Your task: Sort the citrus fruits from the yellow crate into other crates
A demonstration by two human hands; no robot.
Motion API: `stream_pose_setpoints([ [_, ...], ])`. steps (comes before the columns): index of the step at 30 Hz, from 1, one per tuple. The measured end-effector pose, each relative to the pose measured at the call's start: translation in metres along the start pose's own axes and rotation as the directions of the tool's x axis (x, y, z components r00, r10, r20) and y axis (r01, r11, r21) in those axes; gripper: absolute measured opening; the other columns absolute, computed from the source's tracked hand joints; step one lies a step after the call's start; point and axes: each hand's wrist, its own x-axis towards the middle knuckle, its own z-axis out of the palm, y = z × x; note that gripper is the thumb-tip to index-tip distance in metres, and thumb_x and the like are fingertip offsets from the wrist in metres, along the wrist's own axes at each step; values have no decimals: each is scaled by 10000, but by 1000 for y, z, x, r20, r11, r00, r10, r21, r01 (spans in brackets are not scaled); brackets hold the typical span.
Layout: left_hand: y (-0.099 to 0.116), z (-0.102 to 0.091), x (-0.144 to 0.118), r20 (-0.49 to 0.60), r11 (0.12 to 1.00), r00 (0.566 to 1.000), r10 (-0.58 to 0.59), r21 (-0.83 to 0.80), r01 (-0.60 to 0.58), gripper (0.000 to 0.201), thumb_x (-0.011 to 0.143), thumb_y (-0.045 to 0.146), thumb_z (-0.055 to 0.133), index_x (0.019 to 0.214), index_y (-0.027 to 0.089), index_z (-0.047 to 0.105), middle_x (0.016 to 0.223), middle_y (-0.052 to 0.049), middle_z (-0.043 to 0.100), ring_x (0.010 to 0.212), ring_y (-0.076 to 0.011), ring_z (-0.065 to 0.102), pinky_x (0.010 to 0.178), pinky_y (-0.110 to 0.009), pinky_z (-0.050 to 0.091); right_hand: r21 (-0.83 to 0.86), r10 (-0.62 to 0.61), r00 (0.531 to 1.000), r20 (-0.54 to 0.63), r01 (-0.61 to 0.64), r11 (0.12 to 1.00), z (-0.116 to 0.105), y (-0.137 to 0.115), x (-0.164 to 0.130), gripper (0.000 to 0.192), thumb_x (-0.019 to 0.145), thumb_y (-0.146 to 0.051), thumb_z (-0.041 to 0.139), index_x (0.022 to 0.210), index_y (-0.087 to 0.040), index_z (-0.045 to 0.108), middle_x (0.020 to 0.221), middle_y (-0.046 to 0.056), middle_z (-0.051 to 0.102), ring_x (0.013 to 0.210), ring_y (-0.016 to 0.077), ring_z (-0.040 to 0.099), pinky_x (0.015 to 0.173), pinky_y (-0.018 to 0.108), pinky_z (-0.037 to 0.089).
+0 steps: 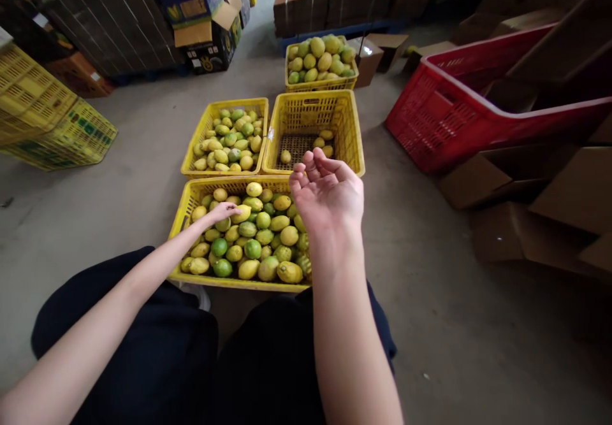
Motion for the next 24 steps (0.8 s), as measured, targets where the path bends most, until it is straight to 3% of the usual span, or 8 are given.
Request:
stream_pose_setpoints([
  [4, 27, 13, -30, 54, 962, 999, 0, -274, 14, 200, 936, 211, 552, 784, 156, 670, 657, 1, 639, 749, -151, 605, 846, -279, 474, -78, 21, 999, -48, -25, 997, 4, 14, 0, 128, 745, -139, 530, 810, -206, 617, 831, 26, 691, 769, 155, 662, 652, 285, 559],
  [8, 74, 19, -70, 63, 864, 981, 182, -486, -129, 282, 1006, 308, 487, 982, 127, 701, 836, -66, 728, 820, -188, 673, 839, -319, 529, -209, 52, 997, -53, -62, 976, 1, 37, 5, 52, 765, -226, 594, 812, -235, 613, 851, 27, 671, 798, 183, 658, 616, 293, 546],
  [12, 115, 13, -114, 106, 843, 938, 329, -480, -241, 288, 993, 336, 514, 974, 146, 729, 880, -79, 747, 886, -214, 704, 852, -318, 548, -225, 168, 984, -60, -177, 958, 9, 63, 2, 200, 793, -425, 659, 831, -237, 606, 767, 18, 626, 740, 194, 635, 597, 320, 561],
  [15, 124, 4, -140, 154, 866, 903, 401, -386, -319, 289, 983, 340, 512, 1015, 161, 737, 995, -79, 749, 867, -200, 711, 886, -322, 529, -137, 281, 957, -75, -289, 947, 21, 74, -8, 211, 840, -413, 623, 841, -204, 594, 742, 27, 639, 687, 176, 632, 551, 288, 559],
  [18, 108, -3, -148, 79, 845, 866, 494, -278, -457, 270, 959, 328, 527, 1064, 175, 723, 1111, -69, 725, 808, -160, 697, 893, -312, 515, -49, 325, 939, -114, -332, 942, 28, 72, -14, 108, 875, -289, 566, 834, -190, 576, 694, 16, 642, 624, 145, 624, 502, 232, 540],
  [21, 66, 6, -136, -27, 860, 869, 494, -129, -493, 203, 914, 301, 574, 996, 184, 719, 1051, -43, 719, 770, -149, 663, 848, -296, 513, 4, 298, 943, -147, -300, 954, 29, 61, -13, 76, 871, -251, 548, 833, -192, 574, 667, 10, 647, 594, 136, 626, 491, 223, 550],
  [24, 14, 44, -116, 123, 931, 930, 345, 82, -356, 86, 842, 248, 658, 865, 194, 720, 842, -22, 703, 796, -187, 651, 860, -325, 503, 35, 252, 954, -165, -249, 968, 27, 50, -9, 71, 859, -261, 559, 836, -197, 580, 662, 5, 653, 585, 135, 631, 483, 227, 559],
])
